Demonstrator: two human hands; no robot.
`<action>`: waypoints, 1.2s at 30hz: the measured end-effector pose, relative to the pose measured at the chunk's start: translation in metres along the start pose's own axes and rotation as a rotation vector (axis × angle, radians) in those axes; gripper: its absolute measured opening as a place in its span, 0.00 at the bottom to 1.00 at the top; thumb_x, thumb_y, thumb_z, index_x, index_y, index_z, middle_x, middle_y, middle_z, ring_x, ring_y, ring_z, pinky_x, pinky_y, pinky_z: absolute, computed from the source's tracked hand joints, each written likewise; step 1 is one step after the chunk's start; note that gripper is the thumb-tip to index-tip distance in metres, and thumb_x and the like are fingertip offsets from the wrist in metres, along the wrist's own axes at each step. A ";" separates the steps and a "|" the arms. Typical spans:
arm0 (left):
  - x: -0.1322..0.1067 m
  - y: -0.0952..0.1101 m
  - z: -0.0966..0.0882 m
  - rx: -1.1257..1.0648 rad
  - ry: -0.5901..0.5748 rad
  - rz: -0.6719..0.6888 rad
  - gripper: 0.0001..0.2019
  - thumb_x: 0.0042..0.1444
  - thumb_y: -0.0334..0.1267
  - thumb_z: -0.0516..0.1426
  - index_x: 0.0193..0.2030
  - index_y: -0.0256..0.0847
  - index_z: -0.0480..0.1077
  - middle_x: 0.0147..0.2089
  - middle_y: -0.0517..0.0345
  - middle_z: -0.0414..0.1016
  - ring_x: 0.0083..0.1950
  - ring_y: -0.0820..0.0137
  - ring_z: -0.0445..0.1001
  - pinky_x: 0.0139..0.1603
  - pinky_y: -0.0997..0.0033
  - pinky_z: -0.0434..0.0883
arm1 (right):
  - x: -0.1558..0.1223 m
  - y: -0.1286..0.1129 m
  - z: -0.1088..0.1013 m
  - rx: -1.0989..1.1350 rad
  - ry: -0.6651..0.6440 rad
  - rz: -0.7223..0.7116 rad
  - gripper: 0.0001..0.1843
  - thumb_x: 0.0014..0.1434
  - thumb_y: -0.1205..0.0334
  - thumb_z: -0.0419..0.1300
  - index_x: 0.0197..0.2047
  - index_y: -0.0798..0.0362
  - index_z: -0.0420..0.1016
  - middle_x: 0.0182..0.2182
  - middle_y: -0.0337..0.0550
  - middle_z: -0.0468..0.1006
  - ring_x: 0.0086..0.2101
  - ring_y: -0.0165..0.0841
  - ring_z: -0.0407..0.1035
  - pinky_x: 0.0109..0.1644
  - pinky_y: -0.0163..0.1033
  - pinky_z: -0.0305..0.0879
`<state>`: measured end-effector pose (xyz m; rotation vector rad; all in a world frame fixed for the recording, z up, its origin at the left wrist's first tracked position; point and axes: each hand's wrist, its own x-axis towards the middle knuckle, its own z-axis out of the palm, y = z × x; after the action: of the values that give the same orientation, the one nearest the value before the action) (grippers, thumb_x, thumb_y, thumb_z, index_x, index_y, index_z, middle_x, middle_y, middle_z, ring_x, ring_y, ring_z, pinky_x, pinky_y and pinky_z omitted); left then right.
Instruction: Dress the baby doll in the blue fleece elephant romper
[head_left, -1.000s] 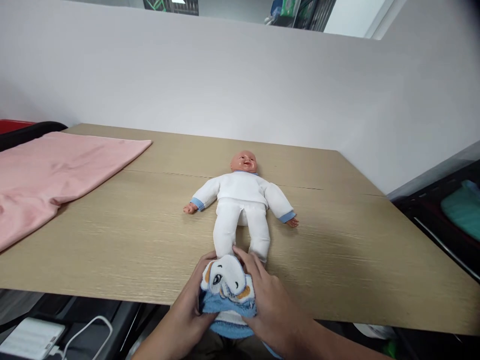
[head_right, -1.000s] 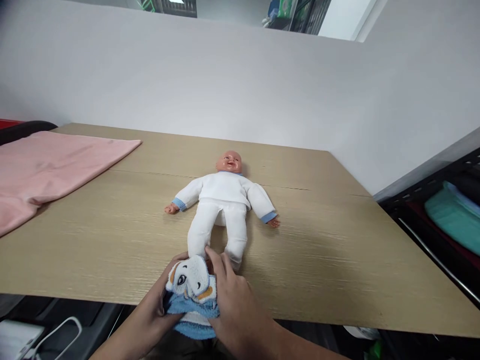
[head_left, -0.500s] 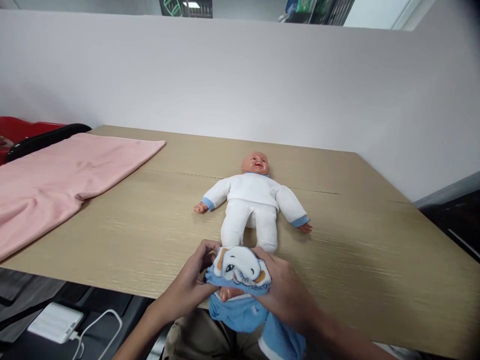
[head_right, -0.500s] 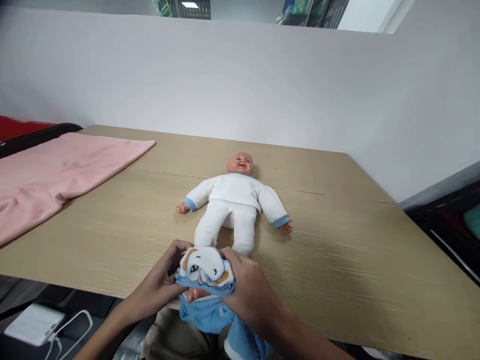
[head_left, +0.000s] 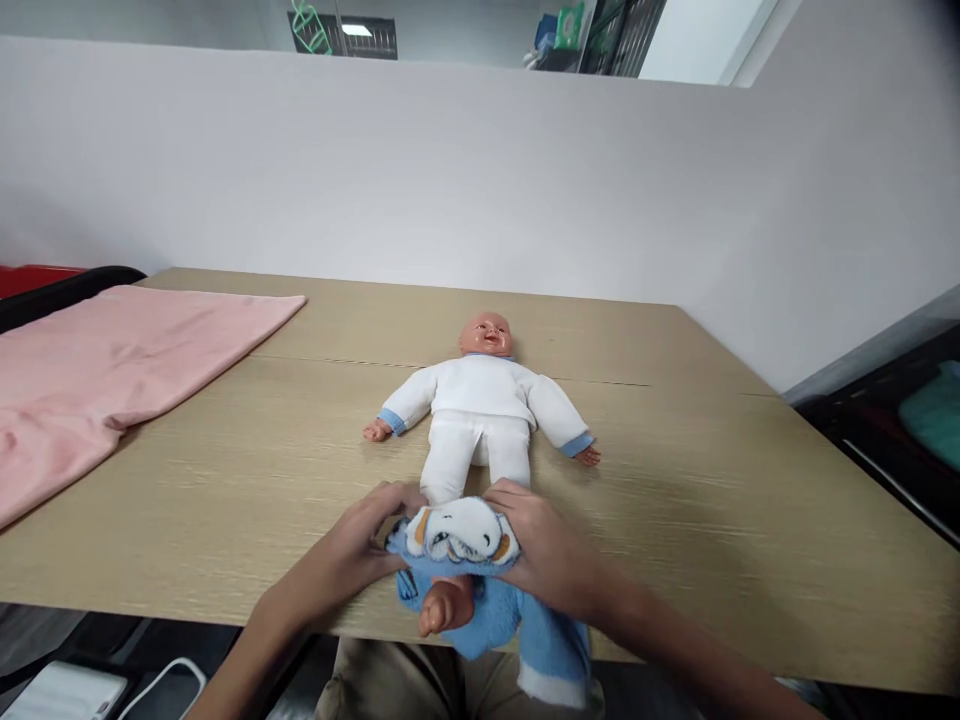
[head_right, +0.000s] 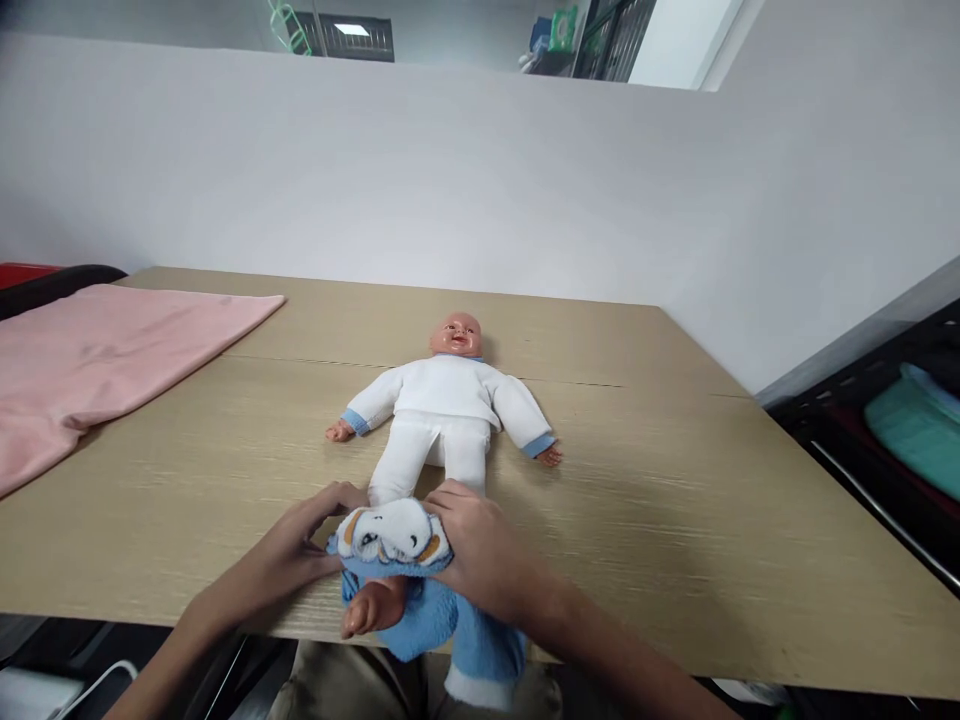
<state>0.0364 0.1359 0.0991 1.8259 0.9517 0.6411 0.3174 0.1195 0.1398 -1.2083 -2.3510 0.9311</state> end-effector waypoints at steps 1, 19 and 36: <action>0.005 0.002 -0.003 -0.016 -0.001 -0.026 0.14 0.60 0.41 0.69 0.49 0.44 0.72 0.48 0.56 0.77 0.51 0.61 0.74 0.54 0.64 0.69 | 0.003 0.004 -0.006 0.008 -0.016 -0.025 0.08 0.69 0.52 0.63 0.43 0.44 0.82 0.42 0.44 0.83 0.47 0.45 0.77 0.54 0.46 0.76; 0.035 -0.004 -0.024 -0.328 -0.076 -0.067 0.18 0.69 0.55 0.62 0.48 0.41 0.71 0.42 0.60 0.67 0.43 0.68 0.65 0.44 0.69 0.64 | -0.015 0.036 -0.049 0.133 -0.085 -0.045 0.19 0.71 0.44 0.64 0.42 0.53 0.79 0.42 0.42 0.77 0.43 0.36 0.73 0.52 0.41 0.69; 0.078 0.057 -0.003 -0.050 -0.293 0.146 0.16 0.63 0.40 0.66 0.57 0.43 0.75 0.53 0.55 0.80 0.55 0.57 0.76 0.59 0.59 0.75 | -0.002 0.008 -0.036 0.665 -0.011 0.022 0.28 0.67 0.49 0.71 0.66 0.47 0.75 0.55 0.42 0.83 0.55 0.41 0.76 0.62 0.44 0.71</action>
<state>0.0971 0.1874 0.1540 1.8935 0.6078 0.4633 0.3438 0.1358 0.1606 -0.9441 -1.7894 1.5567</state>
